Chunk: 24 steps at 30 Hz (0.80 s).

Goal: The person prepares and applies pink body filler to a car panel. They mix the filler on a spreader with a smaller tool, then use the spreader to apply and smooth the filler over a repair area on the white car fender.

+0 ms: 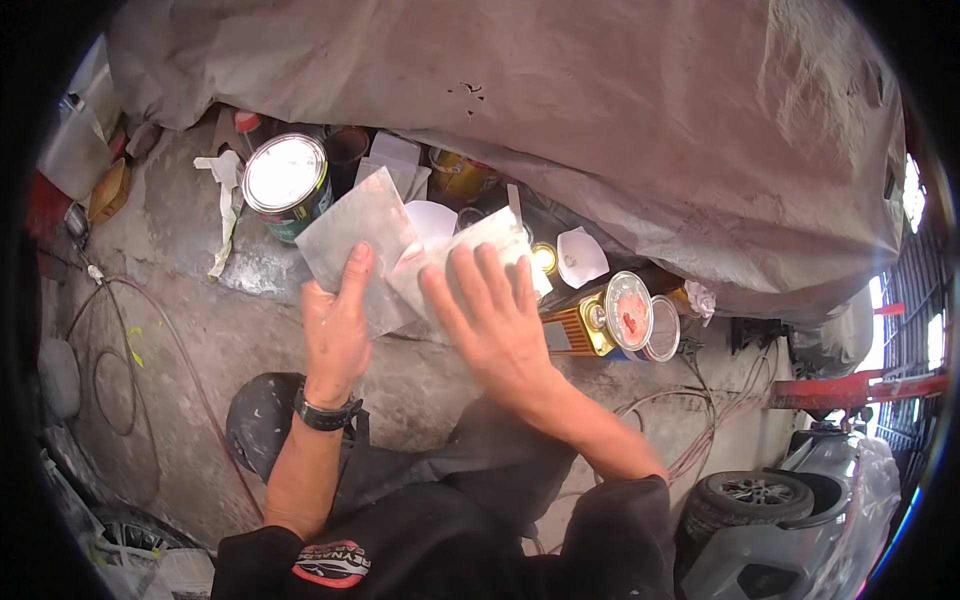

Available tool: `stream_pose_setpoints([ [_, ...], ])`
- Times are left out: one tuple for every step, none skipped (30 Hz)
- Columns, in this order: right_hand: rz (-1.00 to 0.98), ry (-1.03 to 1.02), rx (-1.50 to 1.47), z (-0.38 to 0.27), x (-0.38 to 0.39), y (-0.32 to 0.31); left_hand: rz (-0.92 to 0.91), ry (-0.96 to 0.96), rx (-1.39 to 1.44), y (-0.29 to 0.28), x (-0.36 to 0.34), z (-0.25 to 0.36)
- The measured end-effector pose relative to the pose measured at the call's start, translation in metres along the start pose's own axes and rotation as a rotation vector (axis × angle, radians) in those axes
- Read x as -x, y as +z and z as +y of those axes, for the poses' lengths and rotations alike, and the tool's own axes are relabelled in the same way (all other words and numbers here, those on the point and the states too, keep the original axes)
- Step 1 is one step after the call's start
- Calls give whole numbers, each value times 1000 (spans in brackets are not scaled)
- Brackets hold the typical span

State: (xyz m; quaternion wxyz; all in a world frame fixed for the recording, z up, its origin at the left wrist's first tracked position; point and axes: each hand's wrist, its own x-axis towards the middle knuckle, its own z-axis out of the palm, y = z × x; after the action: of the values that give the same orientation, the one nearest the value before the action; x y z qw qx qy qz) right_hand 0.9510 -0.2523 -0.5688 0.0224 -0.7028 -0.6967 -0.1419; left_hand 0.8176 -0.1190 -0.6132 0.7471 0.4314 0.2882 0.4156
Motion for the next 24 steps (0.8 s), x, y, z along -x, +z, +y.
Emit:
stream_pose_setpoints([
  [8, -50, 86, 1, -1, -9, -10, 5, -3, 0, -2, 1],
  [88, -19, 90, 3, -6, -14, 5, 11, -18, -4, -2, -1],
  [168, 13, 92, 6, -12, -19, 18, 17, -33, -7, -1, -3],
  [240, 71, 119, 8, -13, -26, 8, 2, -22, -7, -1, -3],
  [273, 91, 105, 7, -12, -19, -3, -12, -12, -6, -1, -2],
  [177, 45, 38, 6, -9, -12, -13, -25, -2, -5, 0, -2],
  [83, -3, -27, 5, -10, -8, -17, -27, 19, -3, -1, -3],
  [-12, -51, -92, 5, -12, -9, -21, -29, 41, -2, -2, -5],
  [-18, -45, -52, 8, -9, -23, -25, -32, 63, 0, -2, -6],
  [27, -14, -229, 12, -10, -27, -31, -47, 55, -2, -2, -5],
  [71, 18, -407, 18, -13, -29, -37, -62, 47, -5, -1, -1],
  [113, 50, -585, 23, -16, -27, -41, -76, 38, -7, -1, 0],
  [146, 30, -699, 21, -22, -24, -34, -99, 139, -7, -3, -1],
  [108, 56, -710, 16, -22, -17, -35, -125, 243, -5, -4, -6],
  [69, 81, -722, 13, -18, -3, -34, -151, 346, -3, -5, -8],
  [29, 111, -729, 14, -11, 11, -37, -180, 380, -1, -6, -8],
  [-3, 88, -518, 21, -4, 23, -19, -196, 407, -4, -7, -7],
  [-22, 87, -378, 28, 6, 24, -4, -213, 435, -6, -7, -7],
  [-41, 90, -237, 31, 13, 20, -12, -174, 392, -6, -7, -5],
  [-60, 95, -95, 33, 16, 16, -22, -137, 350, -5, -6, -1],
  [34, 155, -119, 38, 13, 13, -33, -100, 307, -3, -5, 2],
  [135, 156, -255, 46, 11, 7, -69, -74, 160, -2, -3, 0],
  [145, 118, -208, 45, -3, -4, -94, -34, 2, -6, -4, 0],
  [154, 79, -162, 40, -14, -13, -119, 8, -157, -8, -3, 1],
])
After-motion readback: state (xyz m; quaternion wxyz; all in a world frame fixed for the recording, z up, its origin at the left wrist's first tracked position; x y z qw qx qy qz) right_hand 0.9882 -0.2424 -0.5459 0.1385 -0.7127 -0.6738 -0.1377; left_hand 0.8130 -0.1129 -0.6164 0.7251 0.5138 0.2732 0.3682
